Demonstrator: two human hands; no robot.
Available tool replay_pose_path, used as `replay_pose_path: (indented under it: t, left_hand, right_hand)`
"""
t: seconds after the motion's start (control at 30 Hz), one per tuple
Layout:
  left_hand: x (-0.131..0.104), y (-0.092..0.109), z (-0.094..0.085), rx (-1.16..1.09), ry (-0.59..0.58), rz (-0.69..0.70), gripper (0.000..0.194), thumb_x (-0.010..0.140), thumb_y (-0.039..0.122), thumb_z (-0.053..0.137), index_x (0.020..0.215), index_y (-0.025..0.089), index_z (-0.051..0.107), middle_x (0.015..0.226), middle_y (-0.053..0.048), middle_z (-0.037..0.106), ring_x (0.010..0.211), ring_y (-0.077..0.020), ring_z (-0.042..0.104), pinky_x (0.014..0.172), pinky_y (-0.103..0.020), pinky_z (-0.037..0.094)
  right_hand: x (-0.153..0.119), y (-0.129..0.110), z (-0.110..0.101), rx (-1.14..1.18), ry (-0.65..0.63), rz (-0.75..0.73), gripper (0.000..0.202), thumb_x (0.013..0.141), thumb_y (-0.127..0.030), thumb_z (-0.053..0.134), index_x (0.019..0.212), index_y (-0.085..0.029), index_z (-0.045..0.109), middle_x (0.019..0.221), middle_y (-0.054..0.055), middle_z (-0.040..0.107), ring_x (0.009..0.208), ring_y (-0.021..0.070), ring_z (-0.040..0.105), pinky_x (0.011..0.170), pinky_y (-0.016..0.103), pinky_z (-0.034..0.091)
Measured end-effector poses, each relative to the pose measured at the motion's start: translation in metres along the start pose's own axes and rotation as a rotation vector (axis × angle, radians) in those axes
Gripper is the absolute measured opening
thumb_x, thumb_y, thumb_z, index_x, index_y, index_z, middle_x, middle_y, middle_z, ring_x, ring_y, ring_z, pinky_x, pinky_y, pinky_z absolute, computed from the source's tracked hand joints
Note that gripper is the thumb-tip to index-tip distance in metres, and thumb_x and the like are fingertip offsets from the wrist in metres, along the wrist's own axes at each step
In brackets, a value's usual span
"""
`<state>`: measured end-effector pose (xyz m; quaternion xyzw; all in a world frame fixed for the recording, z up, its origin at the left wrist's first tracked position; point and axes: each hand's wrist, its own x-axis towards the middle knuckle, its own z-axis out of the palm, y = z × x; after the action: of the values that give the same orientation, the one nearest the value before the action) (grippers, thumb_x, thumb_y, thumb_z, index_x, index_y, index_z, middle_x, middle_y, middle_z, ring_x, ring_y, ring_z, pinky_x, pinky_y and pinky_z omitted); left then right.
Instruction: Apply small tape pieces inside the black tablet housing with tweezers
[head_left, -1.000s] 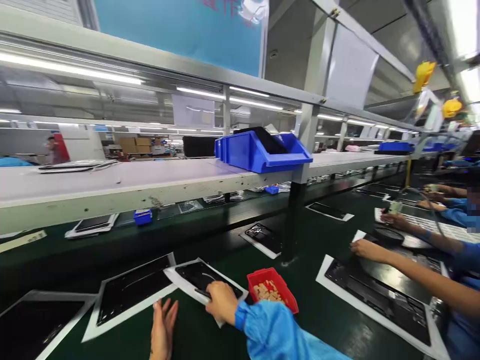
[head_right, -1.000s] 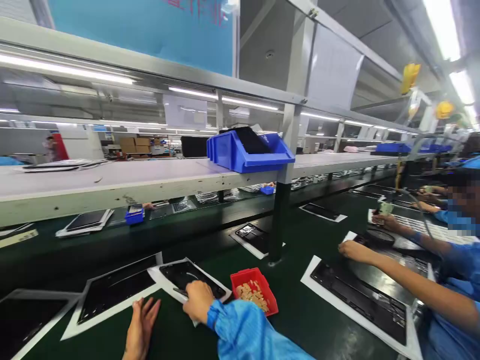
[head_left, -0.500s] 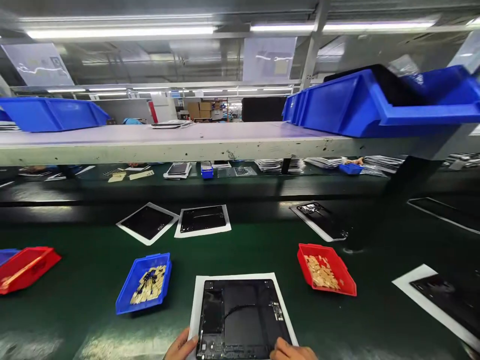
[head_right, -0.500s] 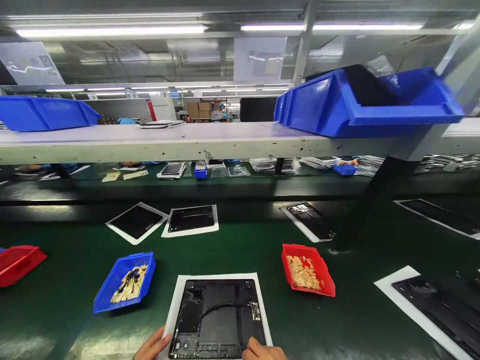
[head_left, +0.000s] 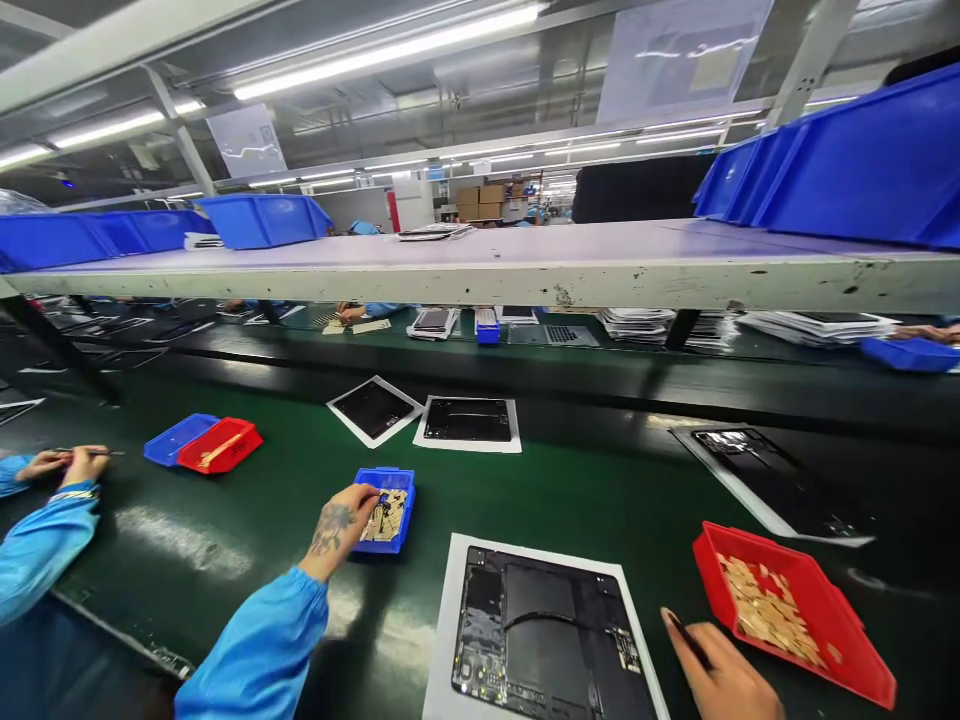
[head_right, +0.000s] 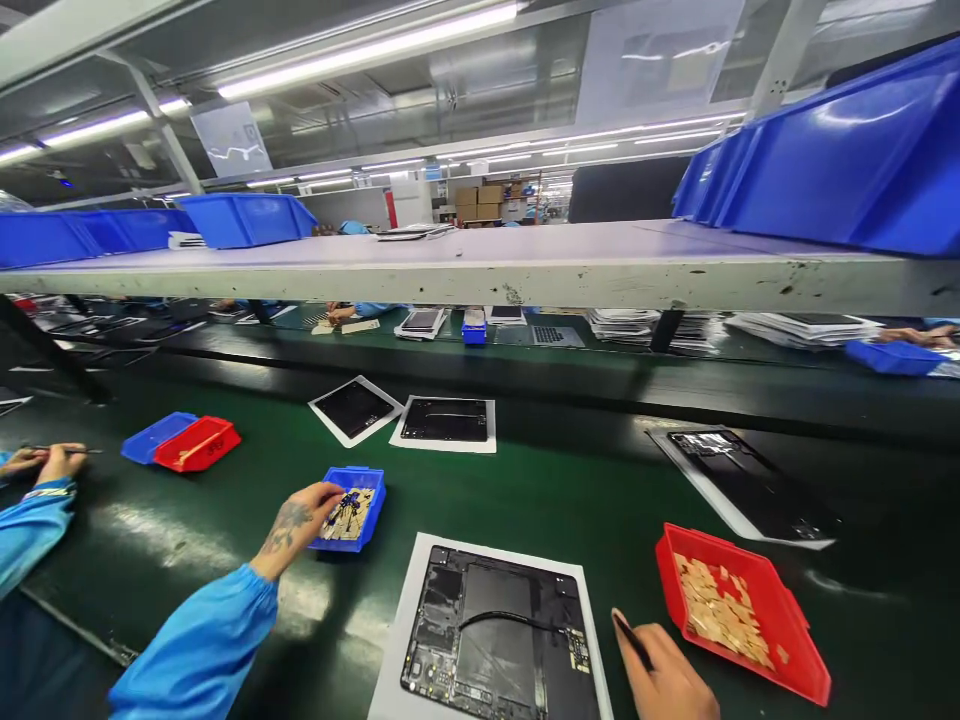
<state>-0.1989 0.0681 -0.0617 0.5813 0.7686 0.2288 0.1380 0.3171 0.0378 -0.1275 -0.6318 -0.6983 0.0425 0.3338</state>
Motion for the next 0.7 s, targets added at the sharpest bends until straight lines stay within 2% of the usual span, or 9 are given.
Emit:
replay_pose_path:
  t: [0.1,0.17,0.23,0.33,0.5,0.6,0.7]
  left_hand:
    - [0.027,0.000,0.022,0.085,-0.144,0.000,0.019,0.087,0.031,0.058,0.095,0.014,0.062,0.097,-0.005,0.064,0.094,-0.0188,0.059,0.088,-0.039,0.046]
    - [0.035,0.001,0.039,0.128,-0.215,-0.009,0.023,0.087,0.033,0.059,0.096,0.013,0.061,0.097,-0.005,0.063,0.091,-0.0184,0.060,0.085,-0.040,0.048]
    - [0.039,-0.001,0.048,0.153,-0.261,-0.011,0.023,0.089,0.034,0.058,0.095,0.012,0.061,0.096,-0.005,0.062,0.089,-0.0174,0.060,0.082,-0.039,0.050]
    - [0.045,-0.008,0.046,0.156,-0.301,-0.004,0.022,0.090,0.033,0.056,0.093,0.012,0.061,0.091,-0.004,0.063,0.085,-0.0161,0.061,0.080,-0.037,0.051]
    - [0.046,-0.015,0.037,0.132,-0.288,-0.009,0.023,0.091,0.033,0.054,0.094,0.012,0.060,0.091,-0.004,0.063,0.085,-0.0160,0.061,0.079,-0.036,0.051]
    - [0.039,-0.012,0.044,0.133,-0.305,-0.010,0.022,0.090,0.032,0.057,0.096,0.012,0.060,0.095,-0.005,0.062,0.087,-0.0166,0.061,0.080,-0.037,0.051]
    - [0.035,-0.008,0.052,0.146,-0.318,-0.006,0.021,0.089,0.032,0.058,0.096,0.012,0.060,0.097,-0.005,0.062,0.089,-0.0171,0.060,0.081,-0.038,0.051]
  right_hand:
    - [0.003,0.009,0.009,-0.019,0.087,0.020,0.052,0.084,-0.060,0.038,0.064,-0.023,0.067,0.069,0.009,0.061,0.055,0.0188,0.059,0.048,0.025,0.047]
    - [-0.003,0.006,0.014,0.000,0.074,0.014,0.052,0.085,-0.061,0.039,0.065,-0.022,0.067,0.069,0.008,0.061,0.055,0.0174,0.059,0.048,0.024,0.046]
    - [-0.008,0.000,0.016,0.023,0.048,0.020,0.053,0.086,-0.061,0.039,0.065,-0.021,0.066,0.067,0.007,0.060,0.055,0.0156,0.057,0.049,0.021,0.046]
    - [-0.009,-0.003,0.016,0.022,0.063,0.044,0.057,0.087,-0.063,0.036,0.062,-0.020,0.064,0.065,0.006,0.059,0.054,0.0146,0.056,0.051,0.020,0.046]
    - [-0.006,0.012,0.020,-0.012,0.101,0.065,0.058,0.085,-0.064,0.035,0.064,-0.021,0.066,0.069,0.008,0.062,0.058,0.0173,0.058,0.053,0.023,0.048]
    - [-0.005,0.017,0.023,-0.026,0.110,0.059,0.056,0.084,-0.064,0.036,0.068,-0.022,0.069,0.072,0.009,0.063,0.062,0.0196,0.061,0.054,0.025,0.049]
    - [-0.005,0.013,0.022,-0.021,0.089,0.080,0.057,0.085,-0.064,0.035,0.063,-0.022,0.066,0.070,0.008,0.063,0.059,0.0182,0.059,0.053,0.025,0.048]
